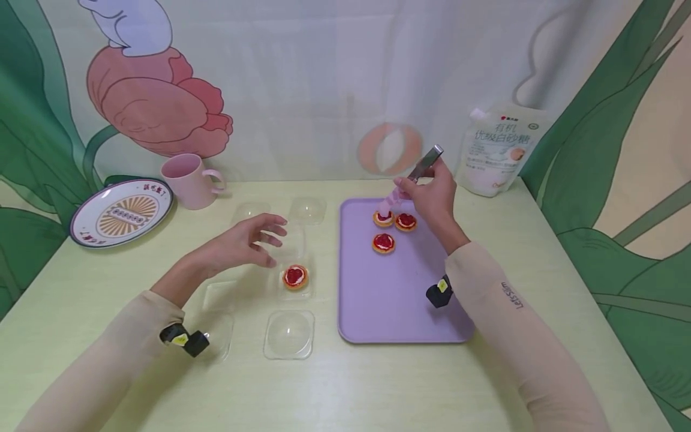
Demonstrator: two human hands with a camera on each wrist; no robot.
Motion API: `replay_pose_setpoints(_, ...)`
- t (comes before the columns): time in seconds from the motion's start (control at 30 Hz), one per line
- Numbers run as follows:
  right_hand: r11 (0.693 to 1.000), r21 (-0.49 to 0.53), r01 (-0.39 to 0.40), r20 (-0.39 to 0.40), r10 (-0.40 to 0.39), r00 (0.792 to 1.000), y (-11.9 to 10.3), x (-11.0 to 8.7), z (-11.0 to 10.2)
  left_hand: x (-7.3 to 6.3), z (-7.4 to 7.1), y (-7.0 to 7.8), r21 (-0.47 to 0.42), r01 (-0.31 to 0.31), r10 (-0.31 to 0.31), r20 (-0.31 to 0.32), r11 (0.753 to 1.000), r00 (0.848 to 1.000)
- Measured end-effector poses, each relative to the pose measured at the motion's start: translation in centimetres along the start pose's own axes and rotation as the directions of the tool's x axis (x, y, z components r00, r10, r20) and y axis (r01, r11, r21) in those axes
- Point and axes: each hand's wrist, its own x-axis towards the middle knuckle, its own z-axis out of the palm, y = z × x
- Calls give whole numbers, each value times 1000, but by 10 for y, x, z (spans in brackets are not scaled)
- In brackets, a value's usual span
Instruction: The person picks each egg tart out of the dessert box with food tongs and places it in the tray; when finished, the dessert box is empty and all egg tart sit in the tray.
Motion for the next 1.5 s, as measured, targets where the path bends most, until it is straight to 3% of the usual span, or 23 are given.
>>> replay_pose_setpoints(0.57,998,-48,35,66,-32,997,-3,-2,2,2,0,0,7,-1,1,-4,1000,1000)
replay_pose_setpoints(0.77,995,-69,65,73,-60,996,-5,-1,6,0,-3,0,13,25,-25,-15,1000,1000)
replay_pose_setpoints(0.9,993,-102,51,88,-42,995,-4,-3,8,0,-8,-1,56,2,-1,-20,998,1000)
replay_pose_setpoints(0.97,993,-109,48,89,-39,995,-4,-4,8,0,-14,-2,126,-30,34,-33,992,999)
replay_pose_setpoints(1.1,997,-69,35,88,-29,996,-4,-6,4,7,-25,-6,345,-68,92,-52,936,994)
replay_pose_setpoints(1.2,999,-10,41,60,-40,997,-6,-7,-1,17,-26,-8,522,-61,94,-37,851,995)
replay_pose_setpoints(1.33,994,71,88,32,-90,995,-15,-9,-7,34,-23,-7,659,-30,59,-22,751,998)
replay_pose_setpoints(1.4,989,116,95,37,-100,994,-21,-11,-9,41,-20,-6,683,-13,32,-15,730,999)
replay_pose_setpoints(1.5,980,177,95,47,-104,993,-30,-13,-11,48,-17,-7,692,-5,6,1,722,1000)
